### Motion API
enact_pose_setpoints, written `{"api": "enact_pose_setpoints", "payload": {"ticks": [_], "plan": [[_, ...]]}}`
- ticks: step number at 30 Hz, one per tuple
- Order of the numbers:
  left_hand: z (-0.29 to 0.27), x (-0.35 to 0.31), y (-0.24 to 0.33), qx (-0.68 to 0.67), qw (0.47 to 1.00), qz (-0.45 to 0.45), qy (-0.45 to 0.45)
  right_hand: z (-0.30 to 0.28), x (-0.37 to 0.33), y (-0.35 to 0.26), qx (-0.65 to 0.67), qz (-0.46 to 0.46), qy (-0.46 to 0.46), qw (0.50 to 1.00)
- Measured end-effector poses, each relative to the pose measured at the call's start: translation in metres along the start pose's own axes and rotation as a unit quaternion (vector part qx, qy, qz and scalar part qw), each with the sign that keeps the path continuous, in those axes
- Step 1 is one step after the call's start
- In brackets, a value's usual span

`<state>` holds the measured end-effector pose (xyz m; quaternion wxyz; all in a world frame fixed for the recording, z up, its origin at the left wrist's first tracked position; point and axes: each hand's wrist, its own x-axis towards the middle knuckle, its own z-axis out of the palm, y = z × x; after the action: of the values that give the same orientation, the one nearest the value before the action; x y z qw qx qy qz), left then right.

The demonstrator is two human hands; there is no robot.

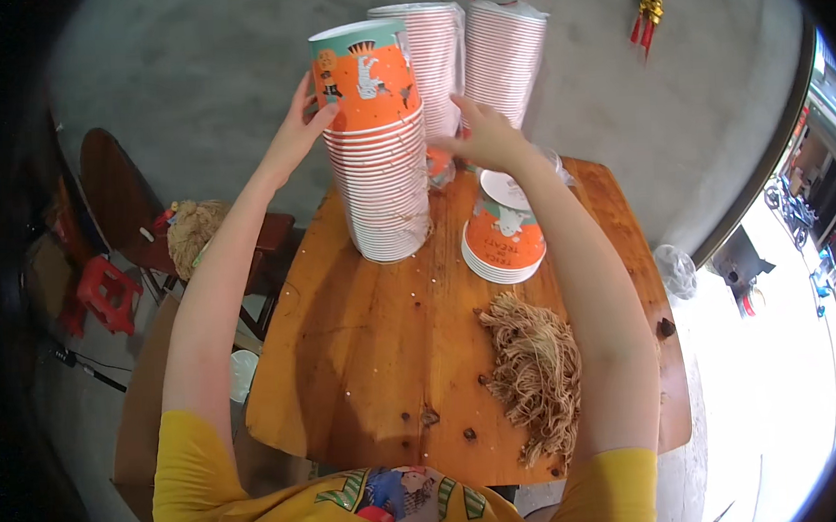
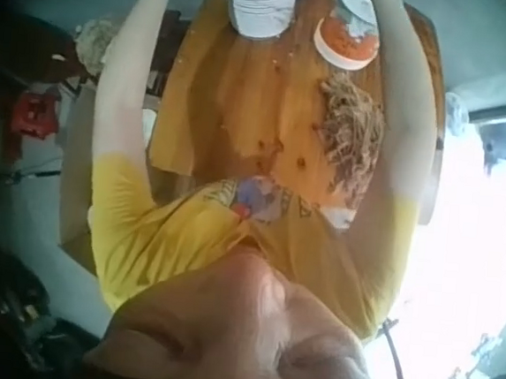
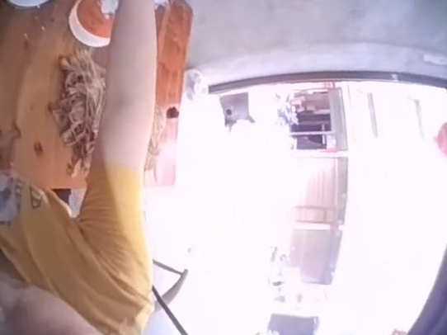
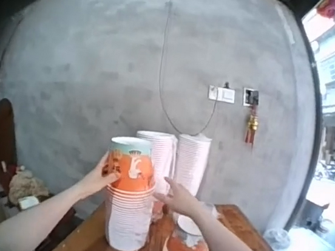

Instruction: The person is placing small seeds and brown fibrous material into printed paper cups as part of a packaging process.

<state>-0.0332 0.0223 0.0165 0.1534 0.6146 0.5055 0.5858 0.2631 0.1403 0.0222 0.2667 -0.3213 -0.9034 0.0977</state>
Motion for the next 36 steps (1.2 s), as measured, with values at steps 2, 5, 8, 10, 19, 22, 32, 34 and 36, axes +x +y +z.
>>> {"api": "enact_pose_setpoints", "payload": {"ticks": [2,5,8,10,19,22,32,34,36], "plan": [[0.006,-0.028,-0.018,-0.009,0.994,-0.027,0.102,0.001,-0.031,0.019,-0.137,0.097,-0.084,0.982],[0.048,-0.086,-0.048,-0.018,0.983,0.029,0.181,0.019,-0.067,0.071,-0.163,0.134,-0.153,0.965],[0.101,-0.157,-0.066,-0.021,0.993,0.013,0.118,0.022,-0.087,0.061,-0.183,0.138,-0.108,0.967],[0.134,-0.189,-0.058,-0.008,0.997,-0.023,0.071,0.02,-0.095,0.067,-0.189,0.119,-0.061,0.973],[0.232,-0.177,-0.063,-0.092,0.986,-0.109,-0.085,0.01,-0.097,0.056,-0.098,0.073,0.067,0.99],[0.253,-0.159,-0.076,-0.21,0.973,-0.076,-0.056,0.008,-0.089,0.048,-0.12,0.027,0.069,0.99],[0.252,-0.148,-0.064,-0.003,0.997,-0.072,-0.033,-0.013,-0.088,0.038,-0.143,0.05,0.088,0.985],[0.255,-0.148,-0.055,0.001,0.996,-0.078,-0.04,-0.026,-0.091,0.041,-0.13,0.062,0.117,0.983],[0.252,-0.147,-0.049,-0.066,0.991,-0.112,-0.032,-0.034,-0.092,0.037,-0.146,0.04,0.144,0.978]]}}
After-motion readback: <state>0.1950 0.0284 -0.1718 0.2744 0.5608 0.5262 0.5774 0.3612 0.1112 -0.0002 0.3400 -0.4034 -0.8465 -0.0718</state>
